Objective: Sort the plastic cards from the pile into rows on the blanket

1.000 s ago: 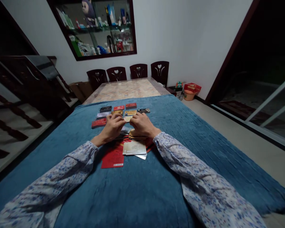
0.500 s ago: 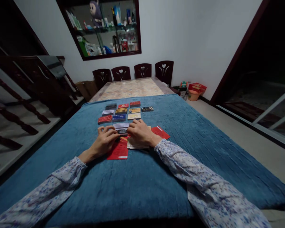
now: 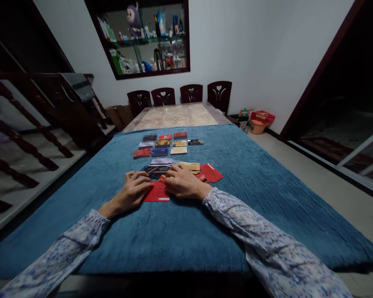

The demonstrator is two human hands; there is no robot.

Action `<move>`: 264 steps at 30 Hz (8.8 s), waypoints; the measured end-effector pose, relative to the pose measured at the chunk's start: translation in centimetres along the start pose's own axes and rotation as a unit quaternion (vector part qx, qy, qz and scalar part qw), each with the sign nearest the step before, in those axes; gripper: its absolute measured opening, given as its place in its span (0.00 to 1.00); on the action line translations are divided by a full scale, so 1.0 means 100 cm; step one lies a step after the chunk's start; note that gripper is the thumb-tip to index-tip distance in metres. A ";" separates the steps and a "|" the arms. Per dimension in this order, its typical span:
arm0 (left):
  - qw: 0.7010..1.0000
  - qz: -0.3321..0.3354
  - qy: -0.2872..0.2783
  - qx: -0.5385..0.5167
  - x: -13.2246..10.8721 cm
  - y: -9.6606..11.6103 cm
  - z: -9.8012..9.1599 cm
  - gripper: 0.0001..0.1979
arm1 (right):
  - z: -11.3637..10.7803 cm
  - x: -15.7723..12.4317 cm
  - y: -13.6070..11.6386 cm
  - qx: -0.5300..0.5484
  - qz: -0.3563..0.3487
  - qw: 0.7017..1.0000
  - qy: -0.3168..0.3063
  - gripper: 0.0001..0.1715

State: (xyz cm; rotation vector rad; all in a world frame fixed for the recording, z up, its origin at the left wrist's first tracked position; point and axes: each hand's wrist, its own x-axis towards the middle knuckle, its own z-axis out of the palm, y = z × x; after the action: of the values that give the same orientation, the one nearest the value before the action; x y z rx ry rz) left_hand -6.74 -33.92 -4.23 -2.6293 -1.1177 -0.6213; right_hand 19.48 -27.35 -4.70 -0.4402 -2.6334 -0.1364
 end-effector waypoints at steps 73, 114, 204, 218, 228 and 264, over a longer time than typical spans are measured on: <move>0.995 -0.008 0.021 -0.102 -0.003 -0.025 0.010 0.22 | 0.028 -0.003 -0.006 -0.012 0.073 0.991 0.115 0.21; 0.994 -0.059 0.088 -0.009 0.005 -0.011 0.014 0.27 | 0.019 0.003 -0.012 -0.100 0.117 0.977 0.150 0.26; 0.960 -0.176 -0.202 0.080 0.189 -0.179 0.038 0.20 | 0.014 0.141 0.215 -0.064 0.203 0.961 -0.176 0.20; 0.954 -0.203 -0.211 0.064 0.202 -0.202 0.054 0.18 | 0.029 0.156 0.239 -0.067 0.211 0.955 -0.197 0.21; 0.947 -0.219 -0.226 0.065 0.216 -0.213 0.067 0.15 | 0.034 0.163 0.251 -0.061 0.241 0.942 -0.224 0.21; 0.943 -0.200 -0.264 0.044 0.219 -0.232 0.081 0.11 | 0.044 0.169 0.258 -0.066 0.253 0.930 -0.256 0.20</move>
State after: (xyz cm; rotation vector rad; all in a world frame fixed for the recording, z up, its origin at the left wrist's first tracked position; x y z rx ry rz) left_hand -7.56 -1.19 -0.50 -2.5712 -1.8066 0.1004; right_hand 11.93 2.49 -0.28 -1.3423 -2.9017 -0.0312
